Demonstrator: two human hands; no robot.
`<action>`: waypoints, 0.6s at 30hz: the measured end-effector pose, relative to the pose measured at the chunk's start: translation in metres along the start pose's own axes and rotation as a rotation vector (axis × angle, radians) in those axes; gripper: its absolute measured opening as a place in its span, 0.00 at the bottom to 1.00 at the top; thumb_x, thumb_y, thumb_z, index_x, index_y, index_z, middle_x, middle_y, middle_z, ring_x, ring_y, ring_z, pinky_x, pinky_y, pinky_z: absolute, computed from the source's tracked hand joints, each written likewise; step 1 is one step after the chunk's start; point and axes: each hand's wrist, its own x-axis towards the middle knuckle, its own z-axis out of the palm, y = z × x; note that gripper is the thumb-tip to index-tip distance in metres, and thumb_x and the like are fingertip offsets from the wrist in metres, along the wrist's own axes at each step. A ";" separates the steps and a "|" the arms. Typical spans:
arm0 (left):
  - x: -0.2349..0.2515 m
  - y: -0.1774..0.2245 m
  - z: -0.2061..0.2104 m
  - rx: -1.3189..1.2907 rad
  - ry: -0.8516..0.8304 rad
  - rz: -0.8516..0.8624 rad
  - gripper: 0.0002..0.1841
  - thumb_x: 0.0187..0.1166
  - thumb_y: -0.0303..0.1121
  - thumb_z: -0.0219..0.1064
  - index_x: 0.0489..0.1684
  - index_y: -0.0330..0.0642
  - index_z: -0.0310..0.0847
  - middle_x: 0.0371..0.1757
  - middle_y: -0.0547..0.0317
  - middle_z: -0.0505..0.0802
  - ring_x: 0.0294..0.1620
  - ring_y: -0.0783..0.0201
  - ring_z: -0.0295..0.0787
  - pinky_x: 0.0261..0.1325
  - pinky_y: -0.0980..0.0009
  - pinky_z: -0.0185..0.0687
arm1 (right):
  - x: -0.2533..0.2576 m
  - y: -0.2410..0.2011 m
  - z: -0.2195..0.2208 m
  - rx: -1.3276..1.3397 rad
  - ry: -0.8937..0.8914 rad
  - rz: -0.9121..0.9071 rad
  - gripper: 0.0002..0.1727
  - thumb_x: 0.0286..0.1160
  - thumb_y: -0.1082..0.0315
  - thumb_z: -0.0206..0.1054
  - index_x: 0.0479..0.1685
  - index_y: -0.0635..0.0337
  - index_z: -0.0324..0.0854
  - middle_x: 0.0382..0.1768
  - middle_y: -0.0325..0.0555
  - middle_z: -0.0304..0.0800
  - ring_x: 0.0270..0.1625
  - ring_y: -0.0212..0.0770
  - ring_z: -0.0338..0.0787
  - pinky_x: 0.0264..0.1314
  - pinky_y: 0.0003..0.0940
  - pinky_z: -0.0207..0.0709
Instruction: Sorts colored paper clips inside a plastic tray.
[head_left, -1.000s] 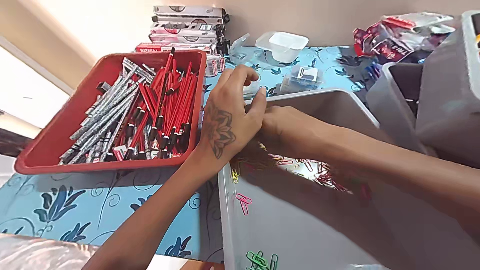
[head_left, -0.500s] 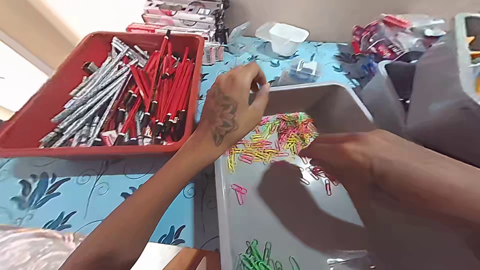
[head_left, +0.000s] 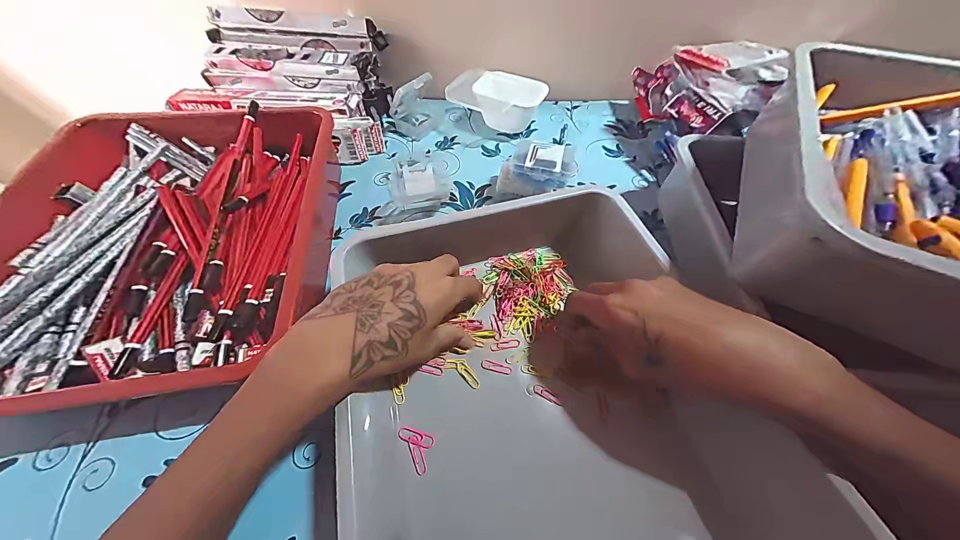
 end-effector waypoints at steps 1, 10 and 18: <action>0.000 -0.001 0.000 0.001 0.002 0.010 0.13 0.76 0.47 0.70 0.51 0.54 0.90 0.43 0.63 0.88 0.40 0.63 0.89 0.37 0.62 0.85 | -0.001 0.001 0.001 0.004 0.037 -0.011 0.03 0.73 0.68 0.72 0.41 0.54 0.86 0.30 0.40 0.84 0.28 0.39 0.86 0.27 0.39 0.78; -0.003 0.000 -0.005 0.018 0.196 -0.169 0.12 0.75 0.22 0.63 0.53 0.35 0.85 0.44 0.41 0.90 0.44 0.39 0.90 0.45 0.38 0.81 | -0.004 0.004 0.000 0.111 0.212 -0.093 0.08 0.68 0.71 0.68 0.43 0.55 0.89 0.36 0.41 0.84 0.36 0.38 0.86 0.33 0.33 0.78; -0.004 -0.016 0.008 0.037 0.252 -0.131 0.21 0.86 0.43 0.52 0.61 0.39 0.85 0.45 0.44 0.91 0.43 0.43 0.91 0.43 0.40 0.82 | -0.028 -0.008 -0.011 -0.080 -0.124 -0.052 0.06 0.69 0.68 0.76 0.43 0.53 0.90 0.35 0.43 0.87 0.39 0.43 0.88 0.37 0.40 0.79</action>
